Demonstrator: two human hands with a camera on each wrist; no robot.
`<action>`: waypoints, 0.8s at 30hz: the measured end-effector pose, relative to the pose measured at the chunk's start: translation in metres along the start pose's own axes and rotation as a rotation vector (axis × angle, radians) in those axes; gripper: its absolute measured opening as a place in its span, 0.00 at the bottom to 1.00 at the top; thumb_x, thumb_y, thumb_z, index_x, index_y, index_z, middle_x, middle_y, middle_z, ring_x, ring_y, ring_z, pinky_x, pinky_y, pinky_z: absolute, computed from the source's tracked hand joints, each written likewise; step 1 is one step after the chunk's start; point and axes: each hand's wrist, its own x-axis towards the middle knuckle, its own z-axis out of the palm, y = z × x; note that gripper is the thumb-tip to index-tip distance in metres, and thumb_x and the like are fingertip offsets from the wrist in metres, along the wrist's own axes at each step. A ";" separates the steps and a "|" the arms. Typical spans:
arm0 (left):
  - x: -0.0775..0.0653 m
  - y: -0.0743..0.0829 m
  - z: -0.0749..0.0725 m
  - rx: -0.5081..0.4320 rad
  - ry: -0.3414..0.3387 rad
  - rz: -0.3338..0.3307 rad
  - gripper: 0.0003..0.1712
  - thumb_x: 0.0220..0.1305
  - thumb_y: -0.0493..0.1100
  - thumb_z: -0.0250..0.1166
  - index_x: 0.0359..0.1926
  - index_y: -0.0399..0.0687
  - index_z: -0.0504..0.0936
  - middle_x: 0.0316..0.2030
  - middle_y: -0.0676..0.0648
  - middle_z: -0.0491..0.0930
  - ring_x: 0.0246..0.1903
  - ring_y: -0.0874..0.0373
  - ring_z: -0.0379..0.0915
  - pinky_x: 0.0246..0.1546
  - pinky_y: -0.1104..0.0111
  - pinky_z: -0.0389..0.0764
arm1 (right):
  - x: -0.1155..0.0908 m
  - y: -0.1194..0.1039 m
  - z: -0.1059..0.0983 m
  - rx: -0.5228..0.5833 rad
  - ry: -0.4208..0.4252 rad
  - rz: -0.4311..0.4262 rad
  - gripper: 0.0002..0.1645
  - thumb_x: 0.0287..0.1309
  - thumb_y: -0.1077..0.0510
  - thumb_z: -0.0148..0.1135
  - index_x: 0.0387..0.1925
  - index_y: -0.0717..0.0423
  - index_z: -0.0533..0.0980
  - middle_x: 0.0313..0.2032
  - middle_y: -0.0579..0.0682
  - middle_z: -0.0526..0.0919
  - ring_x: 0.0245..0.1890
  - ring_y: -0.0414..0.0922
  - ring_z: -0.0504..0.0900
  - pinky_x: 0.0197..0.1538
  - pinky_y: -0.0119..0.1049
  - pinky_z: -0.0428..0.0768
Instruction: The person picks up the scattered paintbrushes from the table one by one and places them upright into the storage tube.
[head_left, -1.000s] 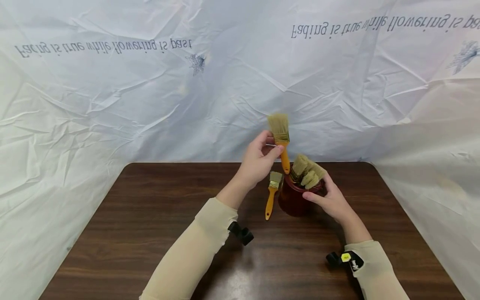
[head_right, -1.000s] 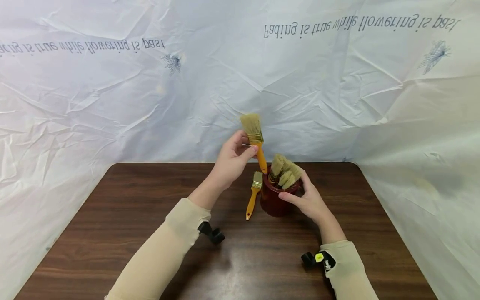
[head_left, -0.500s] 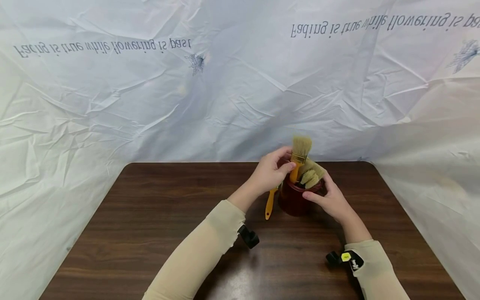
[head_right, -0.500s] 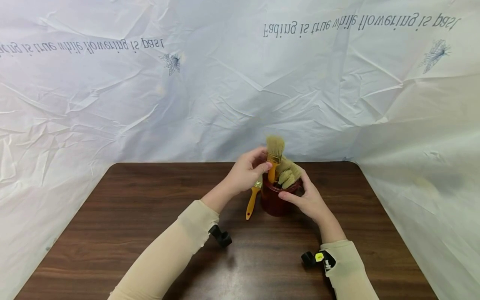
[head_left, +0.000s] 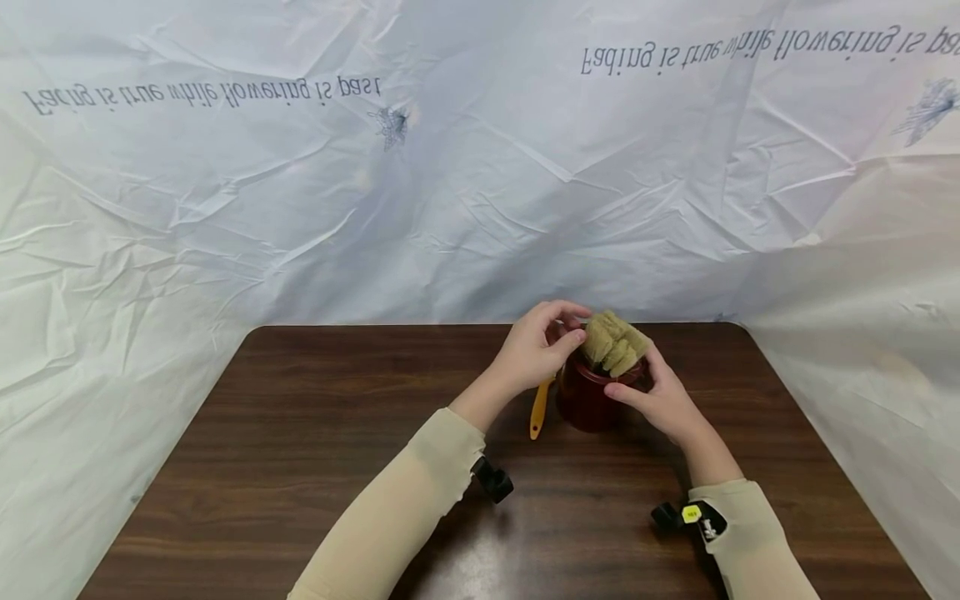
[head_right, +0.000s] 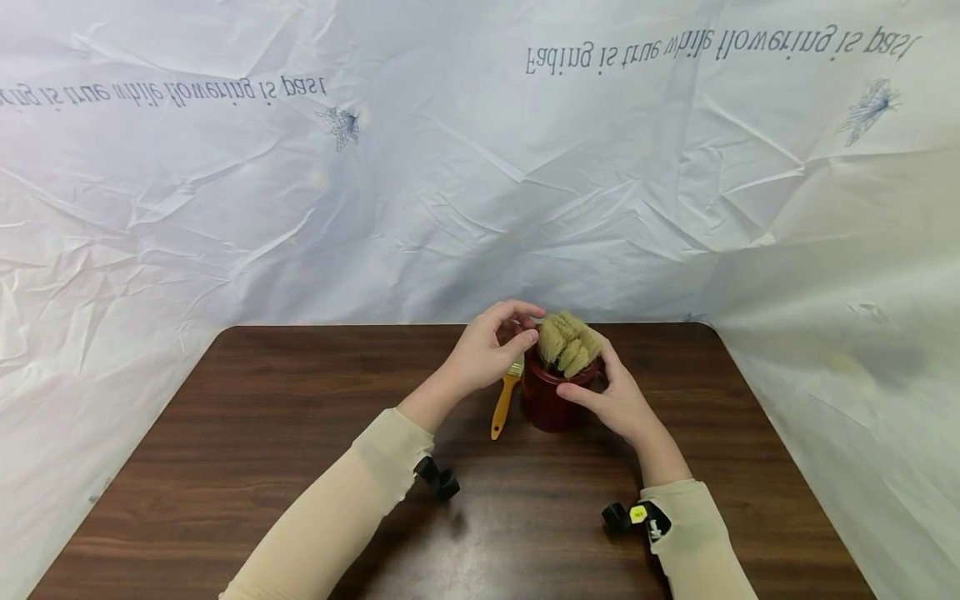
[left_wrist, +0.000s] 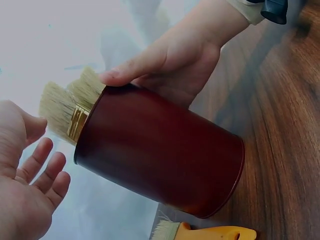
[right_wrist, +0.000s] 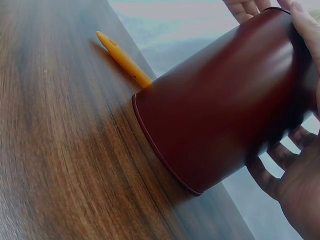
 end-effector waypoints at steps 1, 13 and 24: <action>-0.001 -0.001 0.000 -0.009 0.005 0.000 0.16 0.82 0.40 0.65 0.65 0.47 0.84 0.50 0.48 0.80 0.40 0.60 0.77 0.40 0.70 0.81 | 0.000 0.000 0.000 0.000 0.001 0.000 0.56 0.74 0.59 0.70 0.89 0.49 0.45 0.78 0.65 0.63 0.75 0.62 0.66 0.60 0.28 0.73; -0.010 -0.019 -0.005 -0.058 0.056 -0.033 0.17 0.81 0.41 0.66 0.67 0.50 0.82 0.48 0.49 0.83 0.39 0.60 0.78 0.37 0.68 0.78 | 0.000 0.000 0.000 0.001 0.010 0.013 0.57 0.73 0.59 0.71 0.89 0.49 0.46 0.79 0.65 0.62 0.78 0.64 0.63 0.72 0.63 0.68; -0.030 -0.060 -0.002 0.067 0.094 -0.116 0.23 0.79 0.42 0.68 0.70 0.47 0.79 0.46 0.48 0.82 0.34 0.60 0.77 0.34 0.68 0.80 | -0.001 0.000 -0.001 -0.003 0.012 0.021 0.58 0.72 0.58 0.72 0.89 0.49 0.46 0.80 0.66 0.60 0.78 0.67 0.61 0.71 0.73 0.64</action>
